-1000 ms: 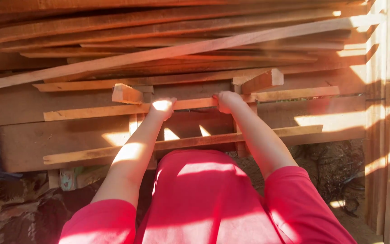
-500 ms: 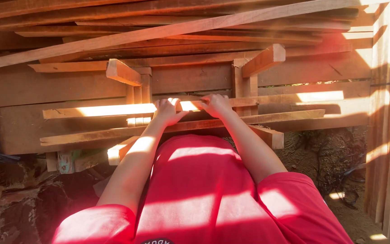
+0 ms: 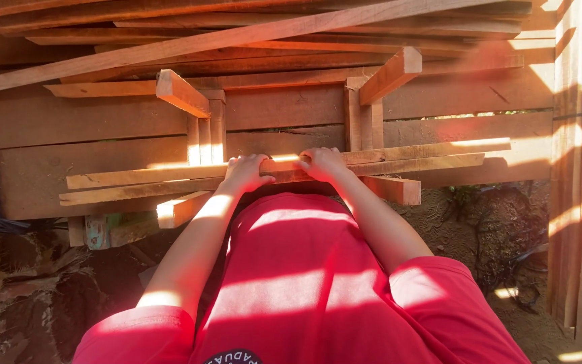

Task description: Sorting and organizing thin wooden planks in an outdoor workshop.

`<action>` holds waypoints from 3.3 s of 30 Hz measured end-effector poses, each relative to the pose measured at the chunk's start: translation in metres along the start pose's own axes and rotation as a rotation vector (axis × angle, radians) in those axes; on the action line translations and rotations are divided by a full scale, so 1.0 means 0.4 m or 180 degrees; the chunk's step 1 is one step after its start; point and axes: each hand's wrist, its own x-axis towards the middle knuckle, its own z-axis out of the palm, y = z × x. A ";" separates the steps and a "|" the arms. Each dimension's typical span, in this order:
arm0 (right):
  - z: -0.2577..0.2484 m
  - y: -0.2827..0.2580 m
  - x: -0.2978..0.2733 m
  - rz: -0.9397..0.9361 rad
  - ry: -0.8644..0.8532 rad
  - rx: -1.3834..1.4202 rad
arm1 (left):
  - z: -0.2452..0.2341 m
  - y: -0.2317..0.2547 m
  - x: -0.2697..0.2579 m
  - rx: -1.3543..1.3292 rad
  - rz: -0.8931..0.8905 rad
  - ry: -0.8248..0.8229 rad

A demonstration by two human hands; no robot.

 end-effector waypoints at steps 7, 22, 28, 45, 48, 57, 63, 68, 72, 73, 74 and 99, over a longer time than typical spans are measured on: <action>0.027 0.018 0.026 0.0000 -0.0056 -0.0221 | 0.051 -0.021 0.086 0.0201 -0.0139 -0.0060; 0.055 0.027 0.032 -0.1064 0.1884 -0.0300 | -0.016 0.045 -0.004 0.0311 -0.0196 0.0500; 0.005 -0.007 0.034 -0.0408 0.0855 -0.0183 | -0.008 0.037 -0.010 -0.0005 -0.0211 0.0376; -0.020 -0.012 0.057 0.0178 -0.0517 -0.0263 | -0.010 0.023 0.002 0.0114 -0.0098 0.0127; -0.020 -0.021 0.040 0.0164 -0.0332 -0.0267 | 0.001 0.012 0.018 0.0032 -0.0071 0.0111; 0.000 -0.016 0.031 0.0050 -0.0006 -0.0352 | 0.013 -0.008 0.056 -0.0089 -0.0017 -0.0104; 0.014 -0.013 0.024 -0.0105 0.0417 -0.0190 | 0.013 -0.009 0.047 -0.0113 0.0000 -0.0016; 0.056 -0.001 0.026 -0.0643 0.1439 -0.0483 | 0.045 -0.013 0.055 0.0180 -0.0088 0.0290; 0.066 0.015 0.013 -0.0494 0.1186 -0.0339 | 0.061 -0.015 0.054 0.0120 -0.0055 0.0324; 0.065 0.013 0.008 -0.0478 0.1209 -0.0343 | 0.059 -0.013 0.051 0.0134 -0.0034 0.0336; 0.065 0.011 0.006 -0.0694 0.1436 -0.0295 | 0.058 -0.012 0.047 0.0212 -0.0048 0.0477; -0.043 -0.025 0.036 0.0272 -0.0373 -0.0135 | 0.019 -0.007 0.027 0.0099 -0.0154 0.0129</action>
